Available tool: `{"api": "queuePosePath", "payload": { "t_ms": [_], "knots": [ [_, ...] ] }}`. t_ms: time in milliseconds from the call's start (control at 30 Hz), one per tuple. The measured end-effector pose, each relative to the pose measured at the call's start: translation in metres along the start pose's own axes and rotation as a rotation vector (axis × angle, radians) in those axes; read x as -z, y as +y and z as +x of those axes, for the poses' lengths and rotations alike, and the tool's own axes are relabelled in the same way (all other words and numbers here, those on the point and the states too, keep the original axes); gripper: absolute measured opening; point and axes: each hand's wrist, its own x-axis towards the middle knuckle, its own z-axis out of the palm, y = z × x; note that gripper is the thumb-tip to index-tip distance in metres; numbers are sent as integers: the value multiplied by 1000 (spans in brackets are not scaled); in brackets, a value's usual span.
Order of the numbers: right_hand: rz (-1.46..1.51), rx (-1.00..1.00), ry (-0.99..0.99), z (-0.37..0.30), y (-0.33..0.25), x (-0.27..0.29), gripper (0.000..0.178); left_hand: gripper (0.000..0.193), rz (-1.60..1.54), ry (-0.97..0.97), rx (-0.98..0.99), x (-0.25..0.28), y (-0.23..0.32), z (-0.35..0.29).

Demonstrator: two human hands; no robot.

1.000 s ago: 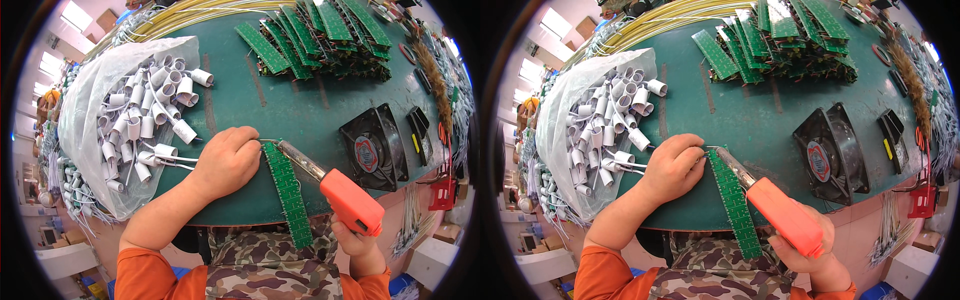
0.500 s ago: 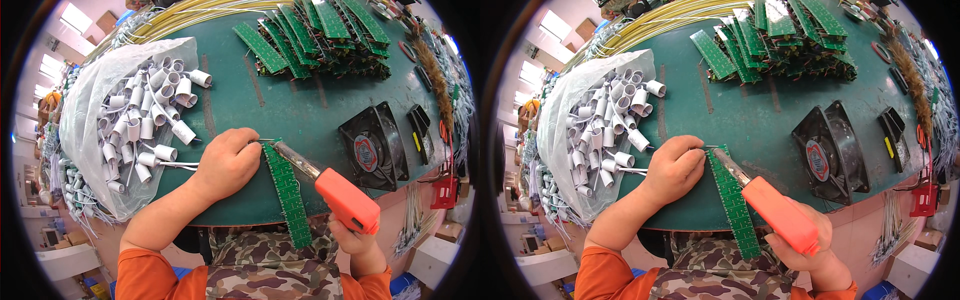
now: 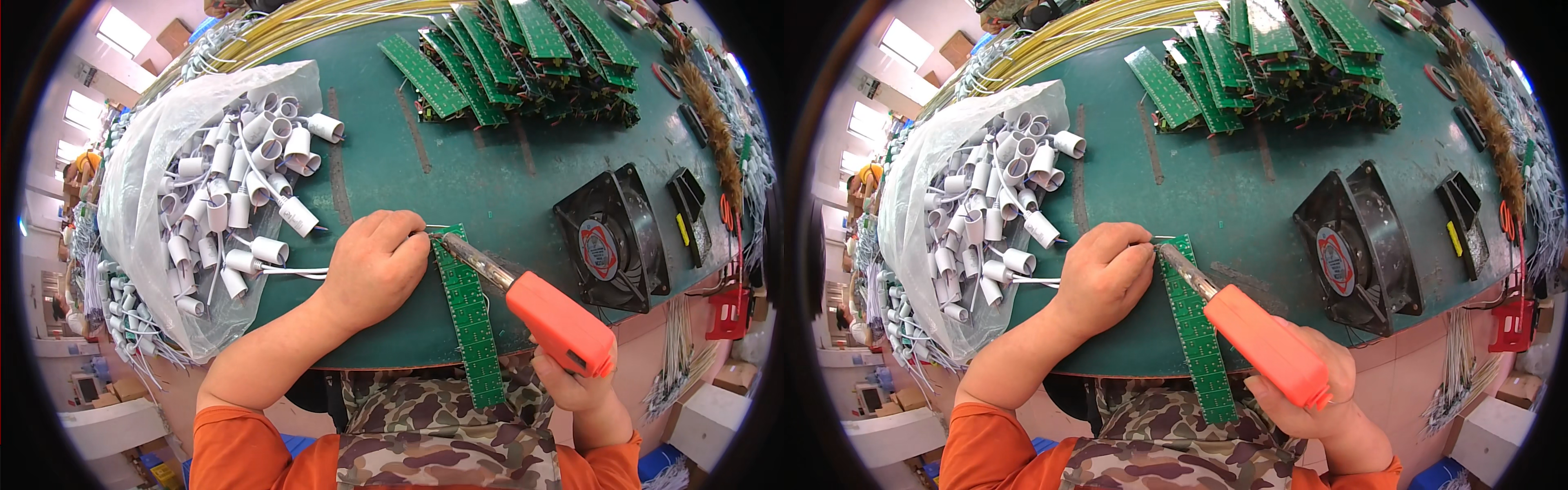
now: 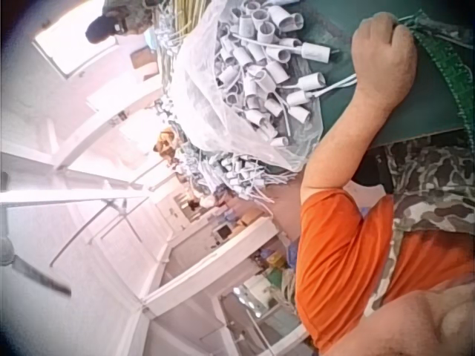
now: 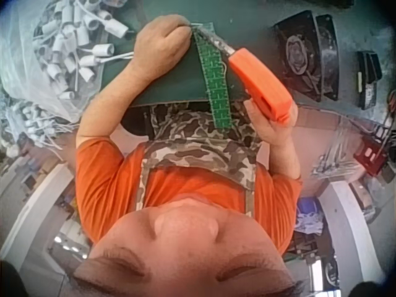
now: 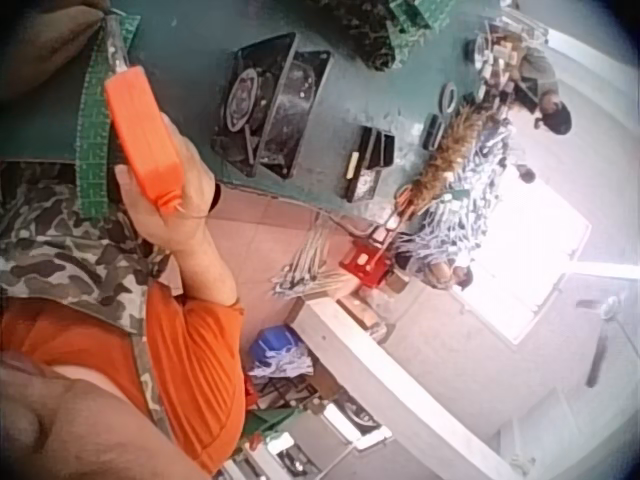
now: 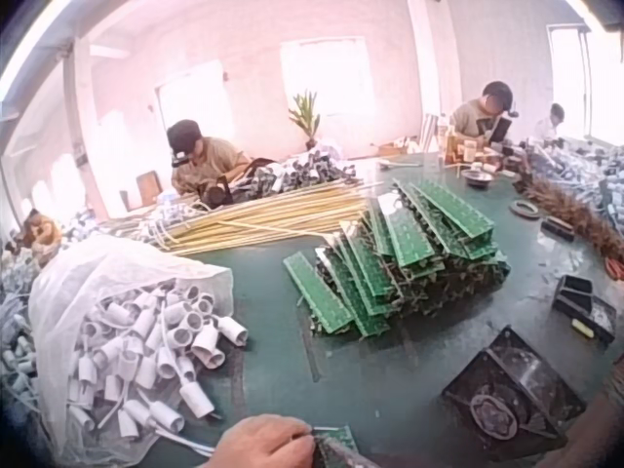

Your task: The person solders wired socket components onto a circuit board using a soldering tool, sets the completed board aside, and takes another circuit board and socket components to solder them together.

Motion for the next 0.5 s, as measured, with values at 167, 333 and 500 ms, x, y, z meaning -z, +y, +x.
{"api": "queuePosePath", "payload": {
  "t_ms": [167, 333, 500],
  "knots": [
    [8, -13, -3, 0, 0, 1, 56, 20, 9, -11, 4, 0, 1, 1],
    [19, -15, -7, 0, 1, 0, 56, 20, 15, -13, 4, 0, 1, 1],
    [42, -46, -15, 1, -3, 1, 57, 20, 19, -8, -1, 0, 0, 1]
  ]
}}
